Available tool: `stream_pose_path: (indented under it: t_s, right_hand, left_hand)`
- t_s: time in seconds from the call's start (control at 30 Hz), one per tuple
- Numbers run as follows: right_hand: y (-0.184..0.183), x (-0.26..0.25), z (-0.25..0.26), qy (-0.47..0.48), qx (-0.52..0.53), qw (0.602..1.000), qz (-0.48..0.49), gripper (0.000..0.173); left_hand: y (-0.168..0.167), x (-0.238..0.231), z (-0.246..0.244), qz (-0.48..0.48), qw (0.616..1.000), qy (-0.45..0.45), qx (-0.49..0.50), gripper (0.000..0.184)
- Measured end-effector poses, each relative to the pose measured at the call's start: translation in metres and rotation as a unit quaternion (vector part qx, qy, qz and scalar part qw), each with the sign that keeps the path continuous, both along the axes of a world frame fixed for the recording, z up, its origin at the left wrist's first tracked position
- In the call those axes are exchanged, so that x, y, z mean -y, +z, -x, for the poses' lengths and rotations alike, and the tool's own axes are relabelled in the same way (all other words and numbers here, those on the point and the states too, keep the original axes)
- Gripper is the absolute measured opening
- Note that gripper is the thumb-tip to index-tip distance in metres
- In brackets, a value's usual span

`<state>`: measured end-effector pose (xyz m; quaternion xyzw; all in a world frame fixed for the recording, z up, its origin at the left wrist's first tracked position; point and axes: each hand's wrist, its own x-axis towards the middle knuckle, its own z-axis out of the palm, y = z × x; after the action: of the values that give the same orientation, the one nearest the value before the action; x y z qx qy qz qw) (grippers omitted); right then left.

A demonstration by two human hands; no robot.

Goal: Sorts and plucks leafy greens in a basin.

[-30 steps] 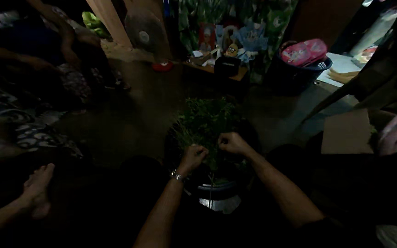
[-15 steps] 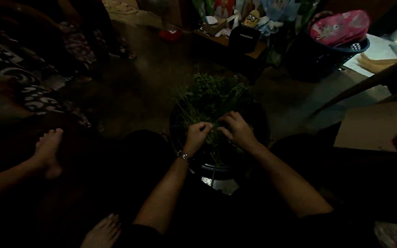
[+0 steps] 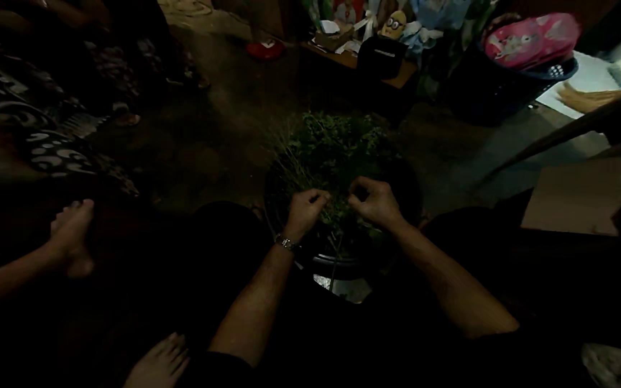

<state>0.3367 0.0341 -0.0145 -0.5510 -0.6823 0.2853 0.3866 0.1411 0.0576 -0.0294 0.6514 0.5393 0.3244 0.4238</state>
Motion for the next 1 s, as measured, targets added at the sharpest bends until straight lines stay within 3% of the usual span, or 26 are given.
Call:
stream_pose_path:
  t_s: [0.13,0.23,0.33,0.4,0.47,0.57,0.67,1.0]
  right_hand:
    - [0.002,-0.007,-0.033,-0.04,0.019,0.991,-0.125,0.012]
    - [-0.002,-0.014,-0.046,-0.035,0.139,0.965,-0.218,0.036]
    - [-0.01,-0.017,-0.039,0.028,0.196,0.953,-0.23,0.056]
    - [-0.016,-0.016,-0.028,0.088,0.22,0.946,-0.22,0.052]
    - [-0.016,-0.014,-0.022,0.144,0.223,0.947,-0.183,0.038]
    - [-0.01,-0.014,-0.021,0.188,0.151,0.964,-0.111,0.016]
    - [-0.006,-0.009,-0.022,0.174,0.076,0.98,-0.055,0.012]
    - [0.005,-0.012,-0.035,0.084,0.058,0.995,0.004,0.012]
  left_hand:
    - [0.008,0.001,0.011,0.004,1.0,0.021,0.007,0.019]
    - [0.003,0.002,0.01,-0.012,1.0,-0.006,0.011,0.016]
    - [0.002,0.002,0.007,-0.014,0.999,-0.044,-0.009,0.015]
    - [0.004,0.003,0.006,-0.003,0.998,-0.06,-0.02,0.015]
    - [0.002,0.002,0.006,-0.001,0.997,-0.071,-0.021,0.014]
    - [0.003,0.0,0.008,0.008,0.996,-0.09,-0.02,0.014]
    - [0.002,0.001,0.01,0.001,0.995,-0.101,-0.012,0.015]
    - [0.002,-0.007,0.012,-0.027,0.995,-0.095,-0.026,0.016]
